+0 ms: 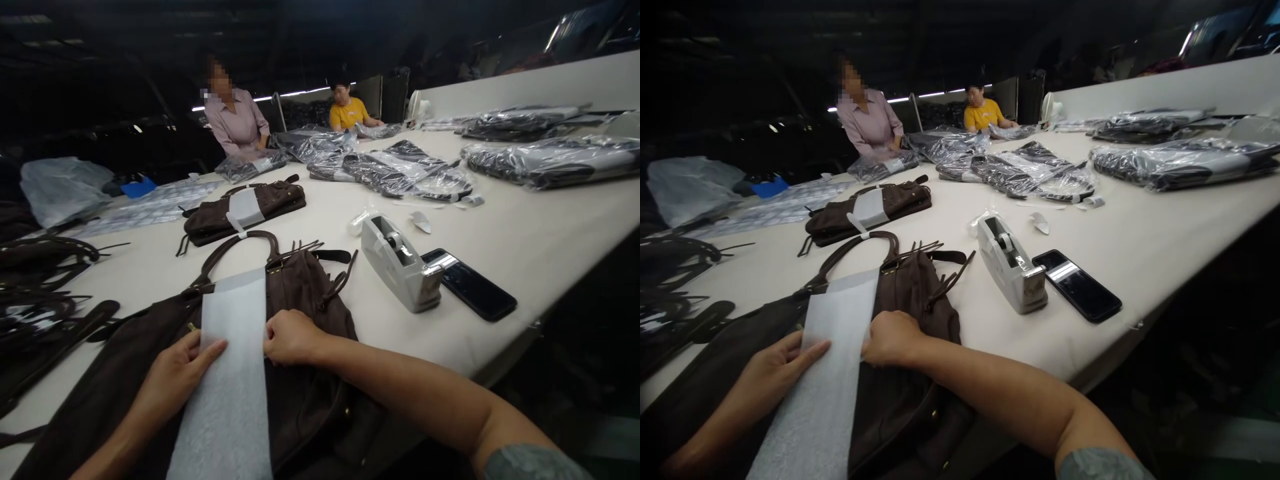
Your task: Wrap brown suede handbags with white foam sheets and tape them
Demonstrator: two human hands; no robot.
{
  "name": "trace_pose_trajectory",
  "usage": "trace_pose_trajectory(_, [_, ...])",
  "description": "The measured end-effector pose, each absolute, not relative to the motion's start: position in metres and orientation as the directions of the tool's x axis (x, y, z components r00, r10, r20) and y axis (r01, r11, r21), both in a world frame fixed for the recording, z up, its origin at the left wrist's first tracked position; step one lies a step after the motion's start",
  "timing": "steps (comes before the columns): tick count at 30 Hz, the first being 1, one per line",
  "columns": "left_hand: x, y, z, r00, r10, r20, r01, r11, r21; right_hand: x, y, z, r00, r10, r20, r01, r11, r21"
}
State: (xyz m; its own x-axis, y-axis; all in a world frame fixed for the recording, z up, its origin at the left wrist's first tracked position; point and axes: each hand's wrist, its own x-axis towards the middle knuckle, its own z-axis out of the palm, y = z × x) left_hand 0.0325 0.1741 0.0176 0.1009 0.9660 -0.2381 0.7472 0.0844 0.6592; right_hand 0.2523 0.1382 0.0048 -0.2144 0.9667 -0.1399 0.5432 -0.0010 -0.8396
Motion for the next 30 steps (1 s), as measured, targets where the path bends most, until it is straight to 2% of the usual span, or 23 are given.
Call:
trace_pose_trajectory(4, [0.033,0.171,0.018,0.049,0.975,-0.218,0.743,0.110,0.660,0.254,0.136,0.012,-0.227,0.958,-0.178,0.592,-0.009,-0.806])
trace_pose_trajectory(10, [0.038,0.175,0.025,0.126,0.898,-0.421,0.561,0.286,0.777,0.257,0.138,0.008,-0.293,0.923,-0.250,0.504,-0.073,-0.861])
trace_pose_trajectory(14, [0.042,0.179,0.025,0.152,0.902,-0.404,0.556,0.260,0.790,0.257,0.141,0.002,-0.334,0.904,-0.268,0.436,-0.104,-0.894])
trace_pose_trajectory(17, [0.043,0.178,0.021,0.177,0.929,-0.324,0.601,0.159,0.784,0.257,0.141,0.000,-0.333,0.899,-0.286,0.427,-0.126,-0.895])
trace_pose_trajectory(19, [0.042,0.176,0.018,0.146,0.969,-0.200,0.729,0.032,0.683,0.257,0.139,0.001,-0.320,0.901,-0.292,0.428,-0.138,-0.893])
trace_pose_trajectory(22, [0.043,0.171,0.016,0.100,0.989,0.107,0.926,-0.132,0.353,0.257,0.138,0.003,-0.312,0.904,-0.294,0.418,-0.147,-0.896])
trace_pose_trajectory(25, [0.045,0.170,0.014,0.293,0.852,0.435,0.914,-0.383,0.134,0.256,0.137,0.002,-0.316,0.906,-0.283,0.403,-0.142,-0.904])
trace_pose_trajectory(27, [0.047,0.173,0.011,0.501,0.742,0.445,0.813,-0.579,0.050,0.256,0.137,0.000,-0.322,0.905,-0.279,0.388,-0.142,-0.910])
trace_pose_trajectory(30, [0.051,0.177,0.006,0.660,0.716,0.228,0.714,-0.692,0.107,0.256,0.137,-0.002,-0.330,0.902,-0.278,0.364,-0.150,-0.919])
